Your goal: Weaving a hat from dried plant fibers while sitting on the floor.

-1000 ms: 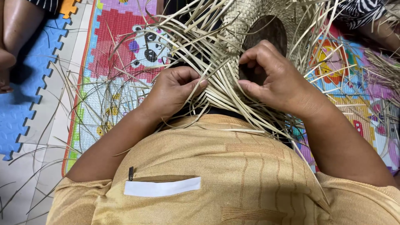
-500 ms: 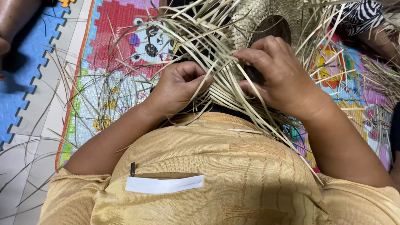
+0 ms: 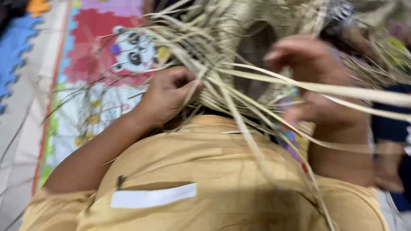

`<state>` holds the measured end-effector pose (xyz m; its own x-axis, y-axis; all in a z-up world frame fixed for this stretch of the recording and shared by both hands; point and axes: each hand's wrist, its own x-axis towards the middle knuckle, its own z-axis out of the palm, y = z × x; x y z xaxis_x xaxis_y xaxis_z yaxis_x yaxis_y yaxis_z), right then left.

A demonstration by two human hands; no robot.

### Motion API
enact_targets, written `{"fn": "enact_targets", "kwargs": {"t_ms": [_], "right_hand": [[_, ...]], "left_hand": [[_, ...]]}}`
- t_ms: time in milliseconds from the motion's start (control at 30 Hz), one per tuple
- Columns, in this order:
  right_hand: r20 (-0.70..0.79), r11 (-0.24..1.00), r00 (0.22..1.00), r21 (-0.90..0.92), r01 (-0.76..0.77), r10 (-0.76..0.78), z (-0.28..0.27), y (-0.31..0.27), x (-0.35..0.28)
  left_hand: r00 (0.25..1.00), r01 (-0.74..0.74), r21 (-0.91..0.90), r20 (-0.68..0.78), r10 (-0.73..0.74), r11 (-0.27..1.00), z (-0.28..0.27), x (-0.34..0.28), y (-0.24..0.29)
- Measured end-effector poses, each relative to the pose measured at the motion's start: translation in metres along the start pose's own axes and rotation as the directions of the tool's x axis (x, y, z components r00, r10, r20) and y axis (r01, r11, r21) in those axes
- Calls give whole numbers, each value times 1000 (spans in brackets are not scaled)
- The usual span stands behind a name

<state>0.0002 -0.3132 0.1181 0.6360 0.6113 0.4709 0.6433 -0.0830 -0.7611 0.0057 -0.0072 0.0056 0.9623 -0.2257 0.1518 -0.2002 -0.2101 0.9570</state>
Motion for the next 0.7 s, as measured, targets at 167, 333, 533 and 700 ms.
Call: {"fn": "enact_targets", "kwargs": {"t_ms": [167, 333, 533, 700], "right_hand": [[167, 860, 985, -496, 122, -43, 6, 34, 12], [164, 790, 986, -601, 121, -26, 22, 73, 2], [86, 760, 992, -650, -14, 91, 40, 89, 1], [29, 776, 995, -628, -53, 91, 48, 78, 0]], "left_hand": [[990, 143, 7, 20, -143, 990, 6, 0, 22], [959, 284, 91, -45, -281, 954, 10, -5, 36], [952, 287, -26, -101, -289, 957, 5, -8, 19], [965, 196, -93, -157, -209, 976, 7, -11, -4]]}}
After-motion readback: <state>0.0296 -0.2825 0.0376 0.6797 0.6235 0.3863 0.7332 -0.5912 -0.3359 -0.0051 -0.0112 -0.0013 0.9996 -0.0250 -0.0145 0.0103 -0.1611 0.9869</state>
